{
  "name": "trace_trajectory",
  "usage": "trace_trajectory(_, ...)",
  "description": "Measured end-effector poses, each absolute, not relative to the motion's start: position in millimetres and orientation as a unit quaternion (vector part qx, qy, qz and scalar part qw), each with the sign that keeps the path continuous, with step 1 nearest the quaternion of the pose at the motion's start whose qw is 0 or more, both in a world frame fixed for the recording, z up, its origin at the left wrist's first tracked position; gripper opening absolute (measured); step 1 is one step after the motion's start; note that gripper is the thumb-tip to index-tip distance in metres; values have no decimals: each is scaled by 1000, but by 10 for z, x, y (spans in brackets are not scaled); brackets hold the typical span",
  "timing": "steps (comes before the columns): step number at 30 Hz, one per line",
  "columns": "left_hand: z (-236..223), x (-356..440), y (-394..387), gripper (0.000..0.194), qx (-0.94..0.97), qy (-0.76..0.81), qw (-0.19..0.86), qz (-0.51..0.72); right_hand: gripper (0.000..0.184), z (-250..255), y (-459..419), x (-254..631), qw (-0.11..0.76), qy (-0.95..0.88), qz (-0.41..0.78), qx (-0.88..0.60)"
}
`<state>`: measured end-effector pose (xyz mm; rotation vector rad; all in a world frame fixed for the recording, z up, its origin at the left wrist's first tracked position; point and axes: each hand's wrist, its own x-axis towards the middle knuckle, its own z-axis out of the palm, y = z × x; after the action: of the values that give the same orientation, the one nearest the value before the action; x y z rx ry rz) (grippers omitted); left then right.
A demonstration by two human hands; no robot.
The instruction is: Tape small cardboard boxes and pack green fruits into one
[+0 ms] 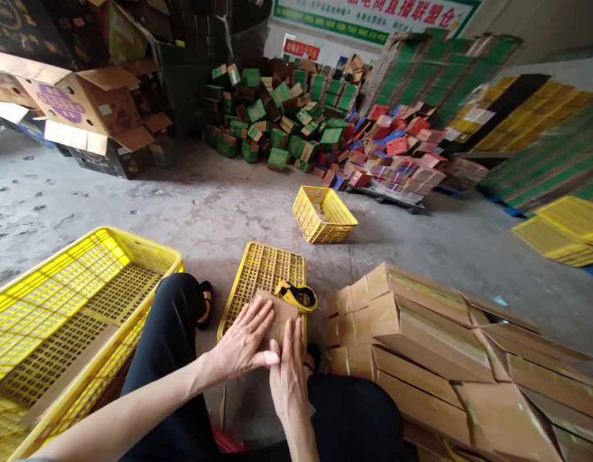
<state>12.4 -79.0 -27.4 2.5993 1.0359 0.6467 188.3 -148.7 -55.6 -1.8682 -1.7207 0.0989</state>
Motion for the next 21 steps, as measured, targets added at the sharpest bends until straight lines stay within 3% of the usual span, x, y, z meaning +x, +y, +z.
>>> trace_trajectory(5,-231,204,-901,98,912,345,88,202,62,-592,-1558,1928,332,-613,109,-709)
trace_trajectory(14,-193,229,-923,106,911,351,62,207,64,-739,-2173,1838,324,-645,64,-689)
trace_trajectory(21,-184,215,-838,103,921,331,66,193,59,-580,-1672,2020,363,-600,141,-699)
